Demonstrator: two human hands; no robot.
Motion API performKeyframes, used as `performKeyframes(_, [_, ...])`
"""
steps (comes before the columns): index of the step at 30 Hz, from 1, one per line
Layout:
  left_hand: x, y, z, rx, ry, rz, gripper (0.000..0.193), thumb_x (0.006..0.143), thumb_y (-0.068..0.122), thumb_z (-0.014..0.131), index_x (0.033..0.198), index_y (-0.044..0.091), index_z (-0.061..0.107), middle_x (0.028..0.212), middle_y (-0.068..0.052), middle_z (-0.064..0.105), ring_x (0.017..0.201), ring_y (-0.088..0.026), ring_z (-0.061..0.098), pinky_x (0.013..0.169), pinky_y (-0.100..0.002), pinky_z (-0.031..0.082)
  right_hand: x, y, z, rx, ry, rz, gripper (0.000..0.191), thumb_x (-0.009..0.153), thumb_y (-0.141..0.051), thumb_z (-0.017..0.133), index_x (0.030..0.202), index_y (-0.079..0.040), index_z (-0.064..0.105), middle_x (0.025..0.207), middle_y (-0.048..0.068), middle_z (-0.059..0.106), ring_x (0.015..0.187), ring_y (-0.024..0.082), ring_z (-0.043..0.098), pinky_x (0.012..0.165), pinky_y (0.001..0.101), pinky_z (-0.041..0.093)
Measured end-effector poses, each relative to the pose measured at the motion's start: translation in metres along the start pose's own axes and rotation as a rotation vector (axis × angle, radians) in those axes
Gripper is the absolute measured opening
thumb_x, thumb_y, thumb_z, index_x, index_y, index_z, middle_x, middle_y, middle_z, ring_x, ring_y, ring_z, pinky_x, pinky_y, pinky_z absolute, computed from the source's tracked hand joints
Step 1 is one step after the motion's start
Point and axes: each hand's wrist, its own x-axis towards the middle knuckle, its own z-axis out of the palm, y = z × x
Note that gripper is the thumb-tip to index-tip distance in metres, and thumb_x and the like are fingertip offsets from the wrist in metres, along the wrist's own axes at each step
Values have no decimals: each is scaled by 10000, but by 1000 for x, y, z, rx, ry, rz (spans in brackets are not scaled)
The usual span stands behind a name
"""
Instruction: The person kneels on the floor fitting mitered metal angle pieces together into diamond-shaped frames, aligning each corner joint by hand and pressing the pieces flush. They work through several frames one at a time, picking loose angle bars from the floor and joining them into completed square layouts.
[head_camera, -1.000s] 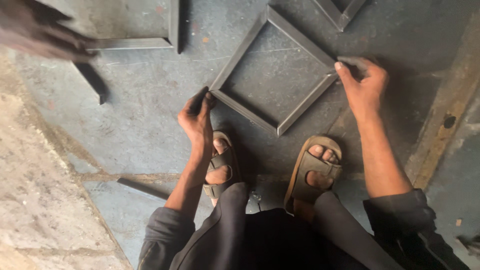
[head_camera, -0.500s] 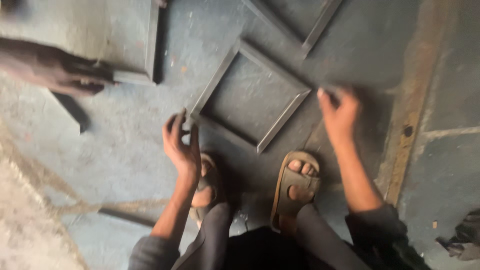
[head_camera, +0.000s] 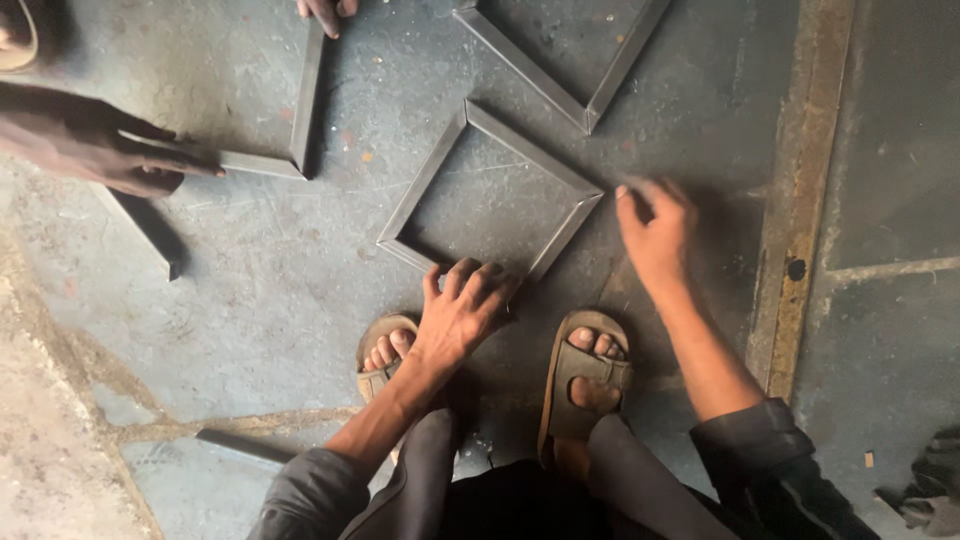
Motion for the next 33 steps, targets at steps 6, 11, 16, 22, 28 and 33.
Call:
performKeyframes(6, [-11, -9, 9, 95, -46, 43, 395, 854, 258, 710, 1236, 156, 701, 1383, -66, 556, 1320, -306, 490, 1084, -617, 342, 6, 0, 6, 84, 9, 107, 176, 983, -95, 723, 1125, 7, 745, 1053, 155, 759, 946, 263, 743, 861, 348, 553])
performKeyframes(11, [-16, -10, 20, 133, -25, 86, 400, 844, 241, 701, 1238, 171, 721, 1346, -47, 581, 1314, -282, 497, 1098, -611, 339, -2, 1, 18, 219, -1, 206, 195, 951, -104, 705, 1114, -12, 759, 969, 116, 748, 869, 212, 699, 792, 332, 556])
performKeyframes(16, [-8, -9, 23, 29, -11, 101, 365, 886, 330, 709, 1196, 138, 701, 1320, -60, 584, 1308, -308, 495, 1093, -644, 321, 11, 2, -4, 129, 109, 285, 188, 907, -118, 780, 951, 32, 675, 802, 70, 649, 784, 155, 607, 718, 324, 520])
performKeyframes(22, [-11, -12, 7, 9, 4, -55, 546, 788, 341, 773, 1271, 120, 647, 1400, -145, 555, 1333, -373, 470, 1101, -638, 290, 50, 24, -87, 205, 582, 52, 259, 1188, -148, 683, 1292, 65, 579, 1243, 178, 621, 1116, 229, 620, 924, 366, 526])
performKeyframes(28, [33, -63, -24, 189, 264, -513, 746, 741, 357, 846, 1410, 101, 638, 1334, -106, 598, 1200, -336, 522, 1023, -535, 365, 61, -30, 11, -183, -50, -201, 296, 941, -245, 816, 1073, 11, 751, 1034, 221, 699, 965, 407, 676, 850, 486, 543])
performKeyframes(33, [70, -87, -39, 159, 300, -571, 616, 813, 445, 840, 1312, 119, 685, 1247, -102, 651, 1150, -326, 559, 963, -515, 388, 75, -69, 42, -159, -82, -350, 309, 847, -201, 813, 1044, 26, 743, 1010, 202, 702, 976, 432, 663, 867, 486, 551])
